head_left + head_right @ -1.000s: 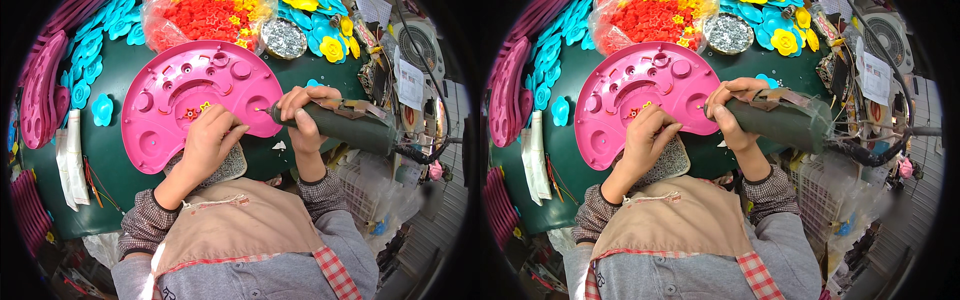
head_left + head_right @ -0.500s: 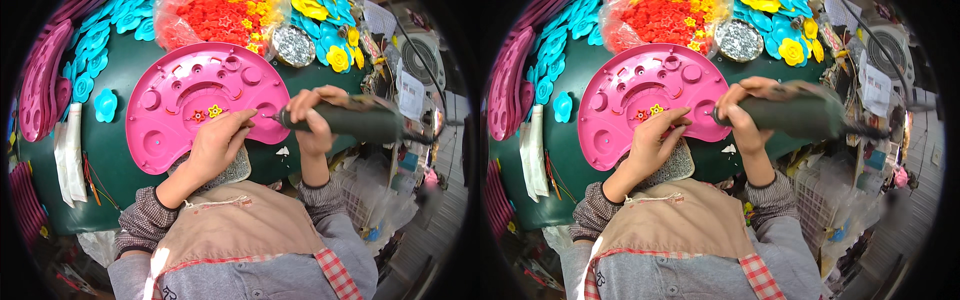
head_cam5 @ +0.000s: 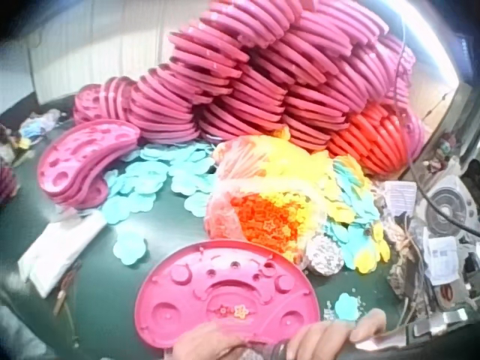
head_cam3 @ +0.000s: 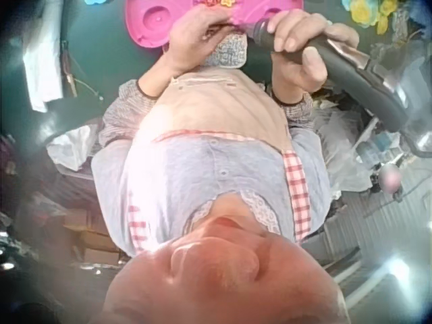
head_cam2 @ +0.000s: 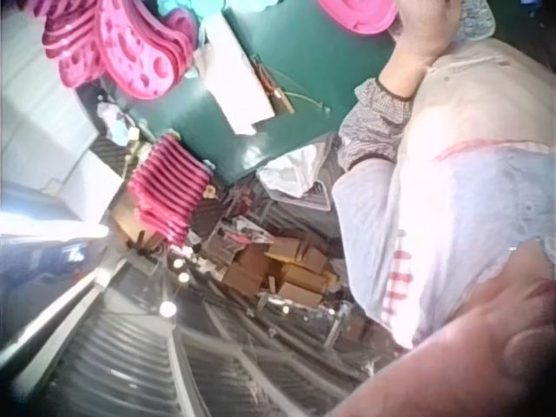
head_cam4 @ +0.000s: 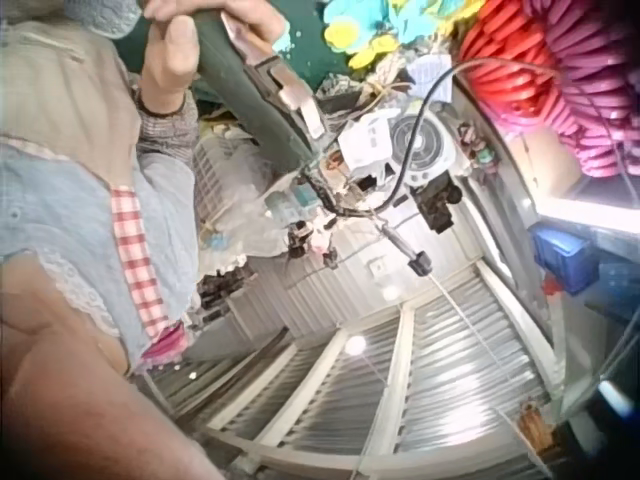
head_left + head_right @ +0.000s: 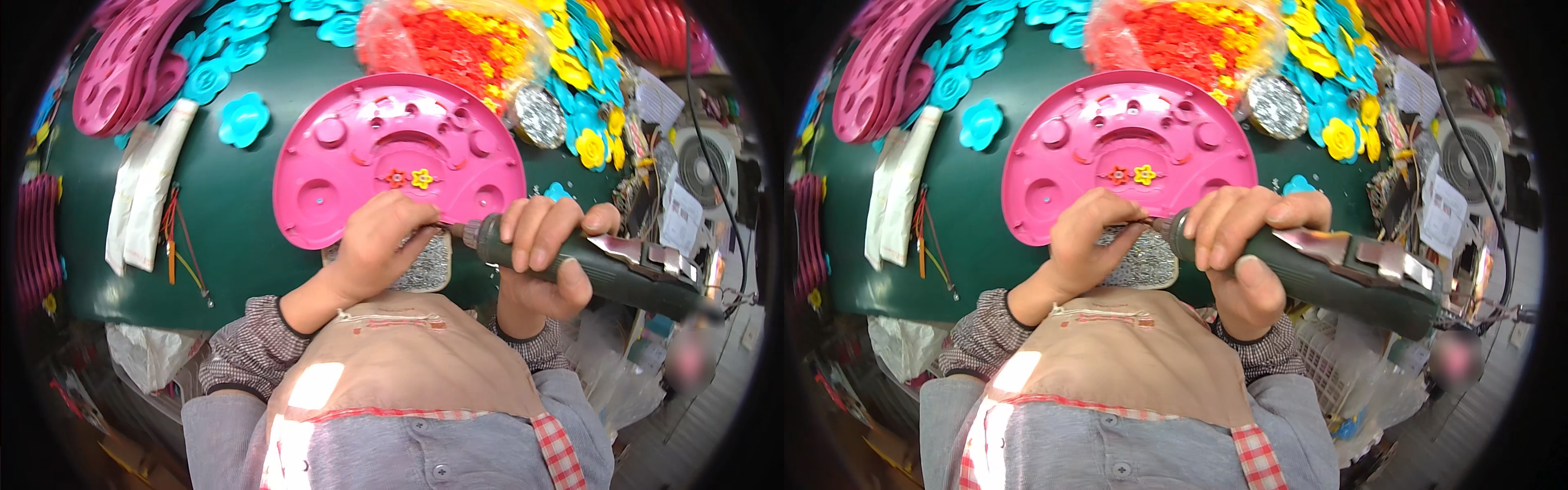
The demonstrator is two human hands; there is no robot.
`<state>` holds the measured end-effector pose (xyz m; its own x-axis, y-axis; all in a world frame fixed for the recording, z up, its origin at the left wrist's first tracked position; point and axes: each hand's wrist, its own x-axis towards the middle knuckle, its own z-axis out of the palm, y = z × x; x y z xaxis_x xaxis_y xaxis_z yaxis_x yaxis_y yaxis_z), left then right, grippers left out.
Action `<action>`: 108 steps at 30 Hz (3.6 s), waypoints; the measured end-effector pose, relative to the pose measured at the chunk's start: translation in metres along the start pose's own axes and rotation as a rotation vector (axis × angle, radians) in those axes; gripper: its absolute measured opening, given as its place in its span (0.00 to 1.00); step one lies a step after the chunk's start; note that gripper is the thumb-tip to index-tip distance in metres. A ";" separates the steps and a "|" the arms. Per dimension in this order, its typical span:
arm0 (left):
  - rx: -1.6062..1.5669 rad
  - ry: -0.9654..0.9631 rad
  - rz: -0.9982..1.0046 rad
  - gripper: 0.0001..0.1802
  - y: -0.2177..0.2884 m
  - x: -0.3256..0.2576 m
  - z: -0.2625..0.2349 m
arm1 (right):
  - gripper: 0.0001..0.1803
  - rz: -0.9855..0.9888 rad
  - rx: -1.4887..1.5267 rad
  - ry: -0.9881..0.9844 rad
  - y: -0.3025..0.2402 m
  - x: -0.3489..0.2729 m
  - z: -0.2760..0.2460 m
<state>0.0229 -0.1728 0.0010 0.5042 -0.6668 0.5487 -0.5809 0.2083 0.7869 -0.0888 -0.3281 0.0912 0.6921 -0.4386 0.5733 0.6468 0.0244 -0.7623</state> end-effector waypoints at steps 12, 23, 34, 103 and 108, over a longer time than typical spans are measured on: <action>0.455 0.101 -0.432 0.71 -0.014 -0.049 -0.081 | 0.24 0.036 0.104 0.022 0.071 0.014 0.049; 0.322 0.125 -0.472 0.74 -0.022 -0.053 -0.072 | 0.25 0.128 0.083 -0.173 0.118 0.006 0.069; 0.279 0.147 -0.502 0.70 -0.024 -0.057 -0.070 | 0.21 0.179 0.056 -0.205 0.139 0.001 0.080; 0.256 -0.158 0.203 0.31 0.009 -0.010 -0.025 | 0.23 0.035 0.114 0.066 0.003 -0.019 0.025; 0.277 -0.149 0.209 0.28 0.010 -0.015 -0.033 | 0.23 0.085 0.094 0.048 0.008 -0.015 0.031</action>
<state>0.0310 -0.1370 0.0106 0.2697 -0.7313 0.6265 -0.8224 0.1636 0.5449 -0.0840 -0.2938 0.0853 0.7312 -0.4739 0.4907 0.6151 0.1469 -0.7747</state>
